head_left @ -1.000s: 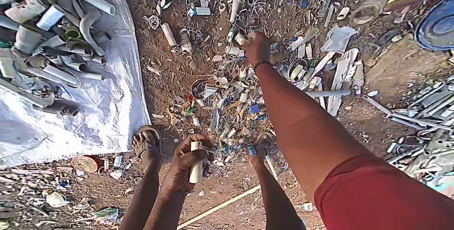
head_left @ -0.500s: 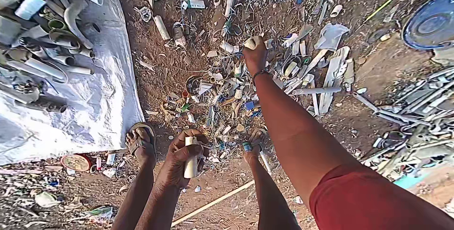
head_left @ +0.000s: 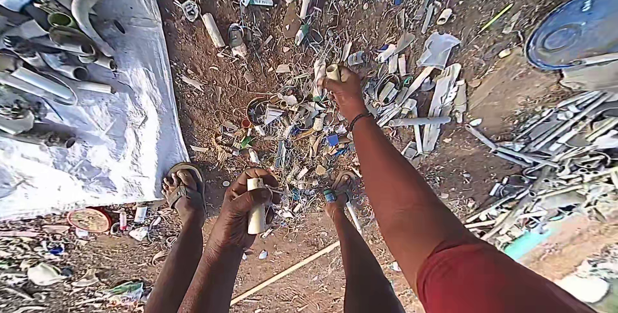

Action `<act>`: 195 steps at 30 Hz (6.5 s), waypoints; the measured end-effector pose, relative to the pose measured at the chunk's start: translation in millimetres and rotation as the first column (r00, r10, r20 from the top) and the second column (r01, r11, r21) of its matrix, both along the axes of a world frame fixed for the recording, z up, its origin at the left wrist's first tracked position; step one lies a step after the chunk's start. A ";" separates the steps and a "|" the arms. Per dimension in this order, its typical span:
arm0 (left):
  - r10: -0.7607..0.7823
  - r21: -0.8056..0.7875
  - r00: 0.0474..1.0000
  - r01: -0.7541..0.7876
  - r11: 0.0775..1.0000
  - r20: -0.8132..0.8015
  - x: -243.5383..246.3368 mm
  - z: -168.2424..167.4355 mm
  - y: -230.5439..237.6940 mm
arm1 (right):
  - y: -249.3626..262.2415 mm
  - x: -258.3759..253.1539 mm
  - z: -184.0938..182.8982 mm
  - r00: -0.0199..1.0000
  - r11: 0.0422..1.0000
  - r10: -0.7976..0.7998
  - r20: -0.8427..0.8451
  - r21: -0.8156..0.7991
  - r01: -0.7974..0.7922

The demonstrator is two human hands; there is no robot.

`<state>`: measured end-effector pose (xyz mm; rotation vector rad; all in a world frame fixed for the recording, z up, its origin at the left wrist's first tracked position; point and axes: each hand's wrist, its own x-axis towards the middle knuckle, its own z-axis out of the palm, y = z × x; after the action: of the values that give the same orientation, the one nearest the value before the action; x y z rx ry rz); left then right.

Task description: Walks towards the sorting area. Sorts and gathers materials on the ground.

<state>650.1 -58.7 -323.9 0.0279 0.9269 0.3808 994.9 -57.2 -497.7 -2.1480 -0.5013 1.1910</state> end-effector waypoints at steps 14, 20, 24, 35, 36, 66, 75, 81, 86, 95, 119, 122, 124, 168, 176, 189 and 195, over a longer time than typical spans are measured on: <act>-0.004 0.015 0.990 0.006 1.000 -0.140 -8.7 6.5 -3.2 | -75.7 -123.4 124.1 0.781 0.970 -0.218 -0.586 -0.039 0.242; -0.107 0.065 0.989 0.114 0.991 -0.105 -14.4 6.6 -16.8 | -97.0 -170.1 148.2 0.590 0.974 -0.220 -0.777 -0.140 0.177; -0.026 -0.011 0.998 0.025 1.000 -0.061 -18.6 6.0 -28.1 | -101.1 -187.0 169.5 0.620 0.959 -0.282 -0.733 -0.235 0.158; 0.259 -0.164 0.873 -0.209 0.964 0.413 -32.8 -1.7 -49.4 | -139.0 -121.1 209.7 0.934 0.946 -0.319 0.160 -0.009 0.325; 0.218 -0.118 0.883 -0.186 0.975 0.416 -33.9 -1.5 -52.2 | -137.6 -124.7 219.2 0.969 0.971 -0.239 0.067 -0.004 0.240; 0.168 0.381 0.359 0.682 0.624 -0.918 -59.4 -14.2 -67.9 | -244.0 -132.2 146.7 0.885 0.795 0.446 -0.131 -0.397 -0.459; 0.249 0.432 0.357 0.800 0.416 -0.900 -59.7 -15.6 -75.9 | -356.0 -234.5 127.9 0.686 0.550 0.598 -0.415 -0.410 -0.728; -0.167 0.374 0.498 0.798 0.472 -0.851 -44.5 -4.8 -85.5 | -304.5 -219.3 135.0 0.766 0.949 -0.206 -0.608 -0.315 0.005; -0.220 0.421 0.806 0.495 0.760 -0.550 -22.4 -0.2 -97.5 | -201.9 -210.6 153.2 0.411 0.948 -0.212 -0.887 -0.085 0.307; 0.078 0.514 0.786 0.322 0.795 -0.614 -24.8 -2.9 -89.2 | -142.2 -265.6 158.3 0.356 0.957 -0.216 -0.909 -0.124 0.262; 0.323 0.146 0.713 -0.299 0.943 -0.622 -100.0 30.2 -11.6 | -51.6 -325.3 79.1 0.410 0.938 -0.319 -0.855 -0.222 0.267; 0.340 0.150 0.647 -0.331 0.932 -0.683 -104.5 44.0 6.6 | 5.6 -359.2 85.1 0.574 0.944 -0.331 -0.749 -0.272 0.189; 0.350 0.155 0.618 -0.348 0.925 -0.704 -108.9 48.8 14.2 | 45.5 -386.4 89.0 0.592 0.937 -0.347 -0.728 -0.291 0.192; -0.407 -0.086 0.712 0.441 0.893 -0.573 34.7 -4.0 -94.7 | -186.3 -92.9 17.2 0.595 0.434 0.786 -0.168 -0.536 -0.724; -0.414 -0.091 0.705 0.449 0.889 -0.576 30.6 -7.2 -95.5 | -236.2 -90.7 -12.3 0.837 0.729 0.527 -0.151 -0.425 -0.536; -0.423 -0.076 0.690 0.473 0.878 -0.587 23.2 -6.7 -96.1 | -139.7 -125.4 -33.1 0.946 0.760 0.306 0.111 -0.627 -0.172; -0.371 -0.118 0.672 0.392 0.913 -0.641 29.6 -3.4 -92.6 | -168.3 -169.8 82.6 0.937 0.897 0.344 -0.056 -0.273 -0.346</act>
<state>679.7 -151.3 -327.3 0.4058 1.5803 -0.0320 825.1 -225.5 -415.1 -2.3566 -0.7782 1.5409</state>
